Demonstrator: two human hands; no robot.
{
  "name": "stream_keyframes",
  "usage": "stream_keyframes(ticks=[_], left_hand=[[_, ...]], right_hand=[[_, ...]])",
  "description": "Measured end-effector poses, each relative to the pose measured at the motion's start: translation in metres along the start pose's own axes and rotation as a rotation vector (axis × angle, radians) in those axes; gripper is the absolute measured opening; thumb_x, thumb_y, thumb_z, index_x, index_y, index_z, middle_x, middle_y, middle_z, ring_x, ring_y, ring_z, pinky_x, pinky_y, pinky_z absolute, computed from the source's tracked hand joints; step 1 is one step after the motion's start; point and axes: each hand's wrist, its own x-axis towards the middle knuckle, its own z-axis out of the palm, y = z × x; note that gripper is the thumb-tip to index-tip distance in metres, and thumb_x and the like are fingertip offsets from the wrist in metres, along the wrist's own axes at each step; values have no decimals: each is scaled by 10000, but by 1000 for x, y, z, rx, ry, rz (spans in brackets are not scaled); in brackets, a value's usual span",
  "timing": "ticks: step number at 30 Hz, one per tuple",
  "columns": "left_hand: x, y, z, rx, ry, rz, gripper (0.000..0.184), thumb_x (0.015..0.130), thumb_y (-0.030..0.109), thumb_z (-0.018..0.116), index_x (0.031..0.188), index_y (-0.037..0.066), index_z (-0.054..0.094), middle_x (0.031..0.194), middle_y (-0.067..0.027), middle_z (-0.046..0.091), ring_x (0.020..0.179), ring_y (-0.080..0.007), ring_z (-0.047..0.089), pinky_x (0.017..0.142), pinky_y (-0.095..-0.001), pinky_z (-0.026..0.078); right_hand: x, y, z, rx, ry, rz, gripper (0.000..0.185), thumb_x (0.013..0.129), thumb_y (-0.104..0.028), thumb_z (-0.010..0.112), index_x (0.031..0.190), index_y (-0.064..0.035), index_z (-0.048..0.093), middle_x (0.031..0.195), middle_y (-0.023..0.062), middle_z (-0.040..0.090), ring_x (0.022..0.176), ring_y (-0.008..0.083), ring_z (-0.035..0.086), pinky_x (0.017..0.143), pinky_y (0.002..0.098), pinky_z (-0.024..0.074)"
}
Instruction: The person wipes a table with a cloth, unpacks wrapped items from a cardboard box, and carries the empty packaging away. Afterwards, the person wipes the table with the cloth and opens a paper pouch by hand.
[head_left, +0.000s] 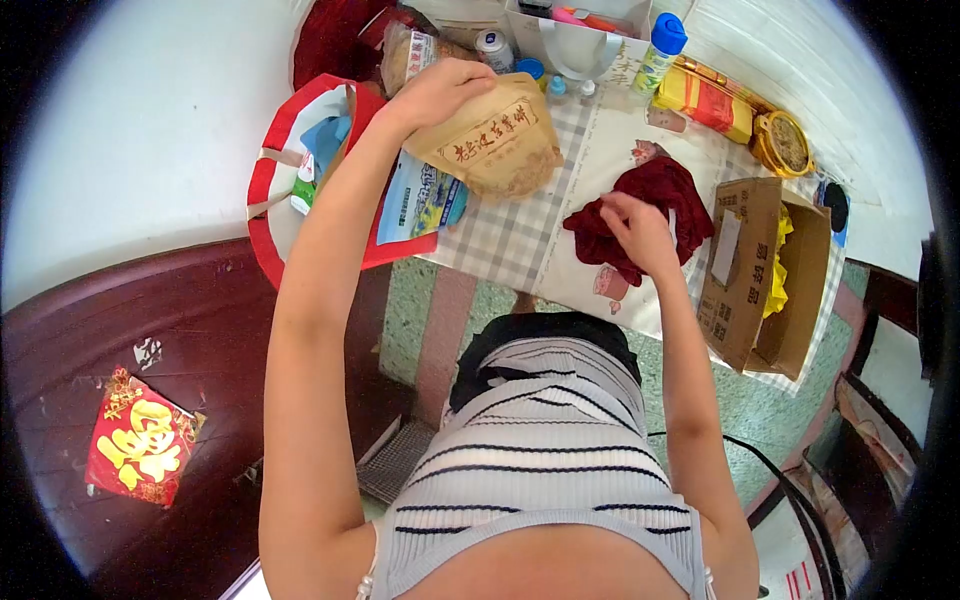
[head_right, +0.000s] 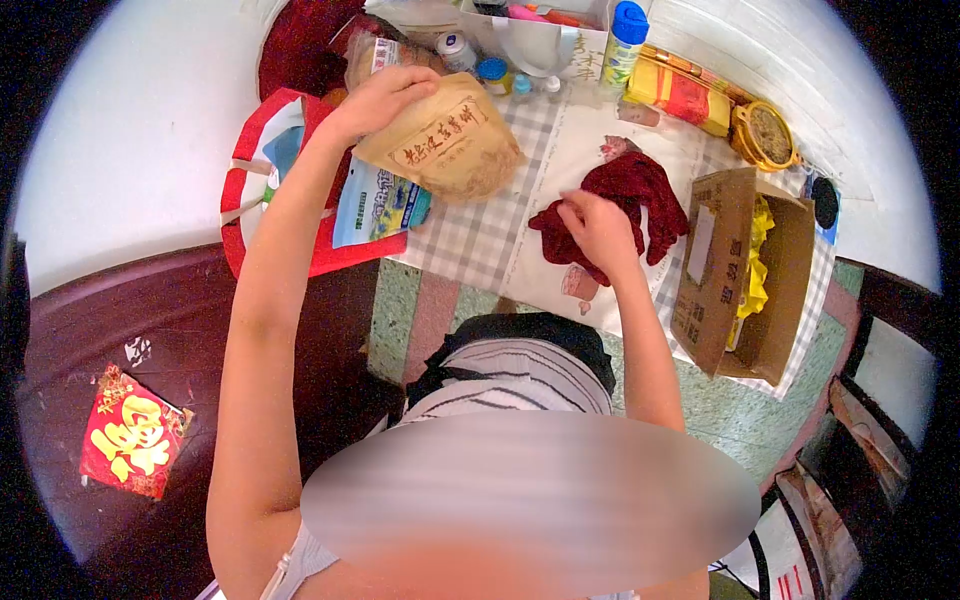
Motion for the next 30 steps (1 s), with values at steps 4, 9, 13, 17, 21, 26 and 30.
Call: stream_keyframes(ticks=[4,9,13,17,21,26,30], left_hand=[[-5,14,2,2,15,83,292,967,252,518,1073,-5,603,909,-112,656,856,-169,595,790,-307,466],[-14,28,-1,-85,-25,111,281,968,255,533,1068,4,611,896,-65,651,841,-115,569,775,-284,464],[-27,31,-2,-231,26,88,276,974,242,537,1062,-6,620,908,-24,652,846,-83,559,769,-263,465],[-44,25,-2,-468,149,54,274,967,243,560,1082,3,628,930,-11,650,861,-65,576,771,-248,475],[-65,28,8,-454,150,-1,250,958,240,574,1082,27,618,906,-2,654,837,-55,590,735,-237,481],[-95,31,23,-550,5,-162,177,959,219,567,1019,55,598,839,20,645,766,-19,577,673,-200,461],[-105,46,50,-381,360,-53,202,940,210,582,1000,18,577,773,14,611,728,-61,546,656,-252,461]], right_hand=[[31,-42,-10,264,205,-119,377,871,-296,654,1130,-22,648,1064,172,677,956,290,668,803,385,521],[74,-80,-2,437,375,-422,446,875,-374,668,1109,6,657,1024,106,702,958,187,654,846,292,486],[85,-83,3,698,-106,-187,445,893,-404,650,1080,-1,674,955,63,699,871,120,630,784,269,491],[78,-97,4,784,-60,-27,413,916,-395,626,1059,-12,685,887,20,684,772,83,603,712,252,487],[68,-107,-2,811,-157,14,384,944,-360,594,1074,-8,677,878,8,675,758,73,593,699,234,479],[67,-98,21,760,-127,-156,369,977,-332,543,1133,-11,636,949,16,655,861,76,567,781,248,466],[54,-105,37,616,-159,-266,350,985,-323,506,1126,-21,613,901,65,648,845,126,569,789,297,463]])
